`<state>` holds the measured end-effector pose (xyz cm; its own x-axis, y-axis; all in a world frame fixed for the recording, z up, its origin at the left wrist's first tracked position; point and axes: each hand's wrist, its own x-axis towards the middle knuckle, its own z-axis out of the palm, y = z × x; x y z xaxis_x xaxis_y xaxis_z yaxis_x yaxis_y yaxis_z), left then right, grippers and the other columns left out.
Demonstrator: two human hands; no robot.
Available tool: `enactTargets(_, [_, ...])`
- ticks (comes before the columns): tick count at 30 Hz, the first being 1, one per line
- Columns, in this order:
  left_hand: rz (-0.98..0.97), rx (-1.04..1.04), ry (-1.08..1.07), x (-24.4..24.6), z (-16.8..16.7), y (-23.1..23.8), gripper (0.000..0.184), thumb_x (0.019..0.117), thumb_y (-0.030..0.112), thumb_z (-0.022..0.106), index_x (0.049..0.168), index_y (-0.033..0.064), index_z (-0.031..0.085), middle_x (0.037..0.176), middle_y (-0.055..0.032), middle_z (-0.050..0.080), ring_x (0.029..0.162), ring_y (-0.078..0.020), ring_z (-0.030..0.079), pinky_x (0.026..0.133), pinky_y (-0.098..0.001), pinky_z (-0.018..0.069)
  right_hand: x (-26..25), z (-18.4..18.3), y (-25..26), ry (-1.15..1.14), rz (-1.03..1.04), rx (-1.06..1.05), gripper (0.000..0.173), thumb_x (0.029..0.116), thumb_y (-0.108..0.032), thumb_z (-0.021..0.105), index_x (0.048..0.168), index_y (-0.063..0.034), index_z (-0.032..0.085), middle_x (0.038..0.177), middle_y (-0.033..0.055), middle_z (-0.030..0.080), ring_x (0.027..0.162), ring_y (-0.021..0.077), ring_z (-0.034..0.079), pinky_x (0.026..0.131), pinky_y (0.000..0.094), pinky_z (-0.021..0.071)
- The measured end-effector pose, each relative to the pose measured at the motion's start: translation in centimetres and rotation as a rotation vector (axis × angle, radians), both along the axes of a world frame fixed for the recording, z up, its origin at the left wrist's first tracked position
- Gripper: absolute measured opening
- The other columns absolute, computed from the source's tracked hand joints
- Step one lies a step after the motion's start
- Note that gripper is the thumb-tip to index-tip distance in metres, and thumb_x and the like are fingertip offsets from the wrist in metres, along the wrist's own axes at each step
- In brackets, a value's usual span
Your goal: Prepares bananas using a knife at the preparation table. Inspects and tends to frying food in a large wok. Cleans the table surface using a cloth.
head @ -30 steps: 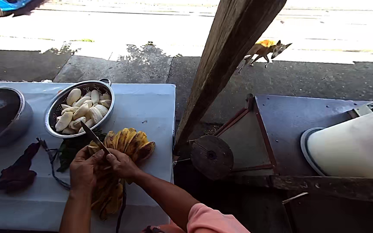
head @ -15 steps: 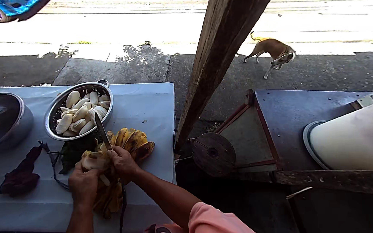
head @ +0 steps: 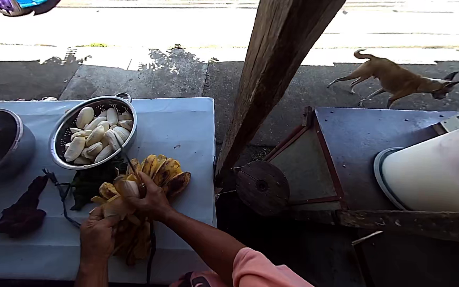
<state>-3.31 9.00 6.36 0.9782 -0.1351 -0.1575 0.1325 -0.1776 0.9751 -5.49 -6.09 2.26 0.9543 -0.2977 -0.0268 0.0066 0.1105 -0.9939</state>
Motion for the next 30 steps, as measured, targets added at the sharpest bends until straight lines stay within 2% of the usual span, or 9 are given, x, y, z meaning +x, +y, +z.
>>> enactTargets(4, [-0.081, 0.112, -0.052, -0.5, 0.9, 0.4, 0.036, 0.0835, -0.004, 0.06, 0.118, -0.0006, 0.066, 0.091, -0.005, 0.072, 0.058, -0.0096, 0.06, 0.048, -0.0253, 0.0502, 0.3, 1.4, -2.0, 0.109, 0.055, 0.344, 0.05, 0.0897, -0.017, 0.075, 0.133, -0.0023, 0.057, 0.104, 0.0151, 0.068, 0.086, 0.0195, 0.068, 0.076, 0.0376, 0.0589])
enactTargets(7, [-0.017, 0.005, -0.01, 0.5, 1.9, 0.6, 0.061, 0.0887, 0.004, 0.05, 0.149, 0.001, 0.045, 0.135, -0.0159, 0.06, 0.078, -0.0192, 0.068, 0.068, -0.0352, 0.0603, 1.3, 3.8, -3.9, 0.149, 0.121, 0.24, 0.044, 0.0902, -0.019, 0.076, 0.128, -0.0043, 0.059, 0.093, 0.0112, 0.069, 0.075, 0.0167, 0.066, 0.066, 0.0334, 0.0573])
enactTargets(10, [0.147, -0.142, 0.172, 2.8, 3.1, -0.6, 0.06, 0.1033, 0.007, 0.042, 0.161, 0.0092, 0.026, 0.148, -0.0215, 0.046, 0.086, -0.0256, 0.07, 0.07, -0.0391, 0.0617, 4.6, 6.3, -4.9, 0.182, 0.226, 0.091, 0.044, 0.0948, -0.024, 0.073, 0.133, -0.0098, 0.057, 0.086, 0.0086, 0.064, 0.06, 0.0137, 0.058, 0.056, 0.0301, 0.0518])
enactTargets(14, [0.2, 0.089, 0.395, 6.4, 3.5, -2.2, 0.065, 0.1061, 0.016, 0.053, 0.162, 0.0122, 0.021, 0.127, -0.0259, 0.056, 0.077, -0.0281, 0.068, 0.063, -0.04, 0.0595, 9.6, 9.4, -5.0, 0.124, 0.312, 0.038, 0.045, 0.1098, -0.046, 0.041, 0.148, -0.0219, 0.046, 0.102, 0.0106, 0.07, 0.06, 0.0179, 0.063, 0.049, 0.0292, 0.05])
enactTargets(16, [0.12, 0.315, 0.409, 7.5, 2.8, -2.0, 0.074, 0.1013, 0.022, 0.062, 0.162, 0.0114, 0.022, 0.118, -0.0244, 0.06, 0.069, -0.0247, 0.064, 0.059, -0.0375, 0.0564, 9.5, 10.1, -5.1, 0.134, 0.329, 0.004, 0.047, 0.1122, -0.043, 0.033, 0.156, -0.0272, 0.036, 0.111, 0.0094, 0.072, 0.06, 0.0173, 0.063, 0.047, 0.0276, 0.0478])
enactTargets(18, [0.031, 0.386, 0.418, 8.0, 2.4, -1.2, 0.075, 0.1002, 0.028, 0.066, 0.161, 0.0119, 0.027, 0.112, -0.0211, 0.06, 0.067, -0.0211, 0.058, 0.059, -0.0347, 0.0527, 7.6, 9.4, -5.0, 0.152, 0.361, -0.071, 0.046, 0.1129, -0.036, 0.035, 0.158, -0.0264, 0.035, 0.101, 0.0086, 0.072, 0.058, 0.0164, 0.062, 0.049, 0.028, 0.0498])
enactTargets(21, [-0.046, 0.215, 0.406, 7.4, 1.0, 0.4, 0.05, 0.0995, 0.028, 0.069, 0.143, 0.0121, 0.051, 0.087, -0.0097, 0.057, 0.057, -0.0125, 0.048, 0.051, -0.0265, 0.044, 3.7, 6.1, -5.4, 0.151, 0.439, -0.441, 0.045, 0.1113, -0.032, 0.038, 0.154, -0.021, 0.044, 0.095, 0.0084, 0.07, 0.073, 0.0186, 0.064, 0.069, 0.0387, 0.0546])
enactTargets(23, [-0.063, 0.071, 0.368, 6.7, 0.4, 1.2, 0.048, 0.0987, 0.023, 0.069, 0.143, 0.0143, 0.052, 0.087, -0.0086, 0.06, 0.055, -0.0106, 0.05, 0.05, -0.0245, 0.0453, 0.9, 4.4, -5.7, 0.123, 0.465, -0.711, 0.047, 0.1111, -0.033, 0.037, 0.154, -0.017, 0.046, 0.107, 0.0162, 0.071, 0.094, 0.0298, 0.069, 0.087, 0.0524, 0.0537])
enactTargets(30, [-0.054, -0.095, 0.155, 5.4, -0.1, 1.2, 0.037, 0.091, 0.004, 0.075, 0.126, 0.0069, 0.063, 0.095, -0.0104, 0.067, 0.054, -0.0109, 0.053, 0.048, -0.0244, 0.0488, -2.4, 4.7, -4.1, 0.163, 0.494, -1.15, 0.048, 0.1099, -0.035, 0.035, 0.155, -0.0225, 0.045, 0.104, 0.017, 0.069, 0.091, 0.036, 0.07, 0.075, 0.0531, 0.0561])
